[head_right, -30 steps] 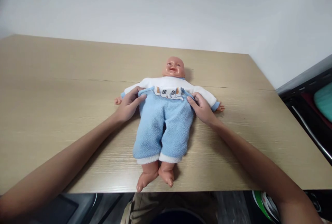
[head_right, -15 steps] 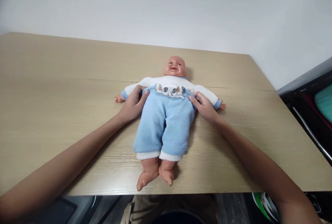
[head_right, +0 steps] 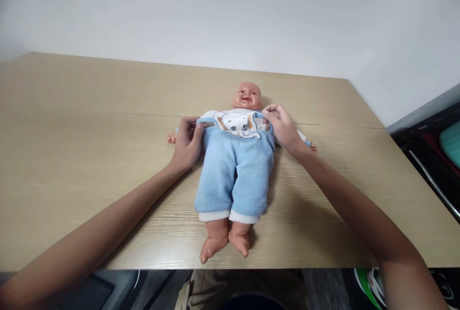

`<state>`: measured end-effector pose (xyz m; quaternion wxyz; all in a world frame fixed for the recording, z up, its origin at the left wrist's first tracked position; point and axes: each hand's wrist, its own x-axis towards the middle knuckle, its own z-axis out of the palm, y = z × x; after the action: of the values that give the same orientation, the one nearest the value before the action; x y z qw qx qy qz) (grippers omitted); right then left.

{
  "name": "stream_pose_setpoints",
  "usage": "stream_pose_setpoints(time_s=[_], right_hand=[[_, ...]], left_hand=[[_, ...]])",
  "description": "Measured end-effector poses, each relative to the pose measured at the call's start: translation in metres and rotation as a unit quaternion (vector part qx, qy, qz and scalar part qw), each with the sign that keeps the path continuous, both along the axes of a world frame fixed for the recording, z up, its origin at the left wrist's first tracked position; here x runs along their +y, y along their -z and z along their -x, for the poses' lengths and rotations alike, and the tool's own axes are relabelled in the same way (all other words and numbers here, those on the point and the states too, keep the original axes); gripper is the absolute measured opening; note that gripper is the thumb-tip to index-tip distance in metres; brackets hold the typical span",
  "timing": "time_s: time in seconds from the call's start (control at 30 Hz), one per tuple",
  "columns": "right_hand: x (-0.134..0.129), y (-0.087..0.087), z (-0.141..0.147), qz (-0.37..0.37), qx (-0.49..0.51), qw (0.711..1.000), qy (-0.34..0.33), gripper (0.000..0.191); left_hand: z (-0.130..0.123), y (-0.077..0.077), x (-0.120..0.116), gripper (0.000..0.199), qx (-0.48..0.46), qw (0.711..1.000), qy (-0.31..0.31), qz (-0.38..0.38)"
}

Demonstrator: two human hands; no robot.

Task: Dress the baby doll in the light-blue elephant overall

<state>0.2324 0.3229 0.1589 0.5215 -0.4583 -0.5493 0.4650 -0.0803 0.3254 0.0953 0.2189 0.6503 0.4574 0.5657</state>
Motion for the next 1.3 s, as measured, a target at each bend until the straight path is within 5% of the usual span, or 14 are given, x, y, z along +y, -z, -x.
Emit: stream_pose_setpoints(time_s=[0.13, 0.2, 0.27, 0.37, 0.43, 0.6, 0.83, 0.97, 1.1, 1.3], right_hand=[[0.024, -0.019, 0.021, -0.105, -0.117, 0.987, 0.044, 0.023], [0.035, -0.031, 0.040, -0.167, -0.199, 0.966, -0.005, 0.016], [0.050, -0.043, 0.062, -0.213, -0.301, 0.923, -0.111, 0.015], [0.076, -0.056, 0.097, -0.239, -0.439, 0.821, -0.276, 0.017], [0.093, -0.059, 0.121, -0.231, -0.495, 0.770, -0.330, 0.024], [0.113, -0.047, 0.170, -0.218, -0.543, 0.718, -0.377, 0.025], [0.102, -0.046, 0.166, -0.261, -0.536, 0.742, -0.306, 0.013], [0.098, -0.055, 0.133, -0.295, -0.454, 0.809, -0.229, 0.031], [0.096, -0.056, 0.107, -0.253, -0.348, 0.868, -0.250, 0.040], [0.088, -0.048, 0.101, -0.255, -0.366, 0.859, -0.252, 0.048]], left_hand=[[-0.001, -0.001, -0.005, 0.052, 0.007, 1.000, 0.014, -0.014], [-0.001, -0.002, -0.008, 0.045, 0.019, 0.999, 0.010, -0.044], [-0.001, -0.003, -0.011, 0.038, 0.031, 0.997, 0.005, -0.076], [0.000, -0.004, -0.014, 0.033, 0.041, 0.995, 0.010, -0.090], [0.000, -0.004, -0.015, 0.035, 0.042, 0.995, 0.013, -0.084], [-0.002, -0.004, -0.016, 0.039, 0.025, 0.997, 0.023, -0.066], [-0.004, -0.002, -0.020, 0.037, 0.022, 0.997, 0.032, -0.060], [-0.005, -0.004, -0.021, 0.033, 0.024, 0.995, 0.038, -0.085], [-0.005, -0.005, -0.023, 0.028, 0.063, 0.986, 0.036, -0.148], [-0.005, 0.003, -0.025, 0.030, 0.090, 0.966, -0.036, -0.238]])
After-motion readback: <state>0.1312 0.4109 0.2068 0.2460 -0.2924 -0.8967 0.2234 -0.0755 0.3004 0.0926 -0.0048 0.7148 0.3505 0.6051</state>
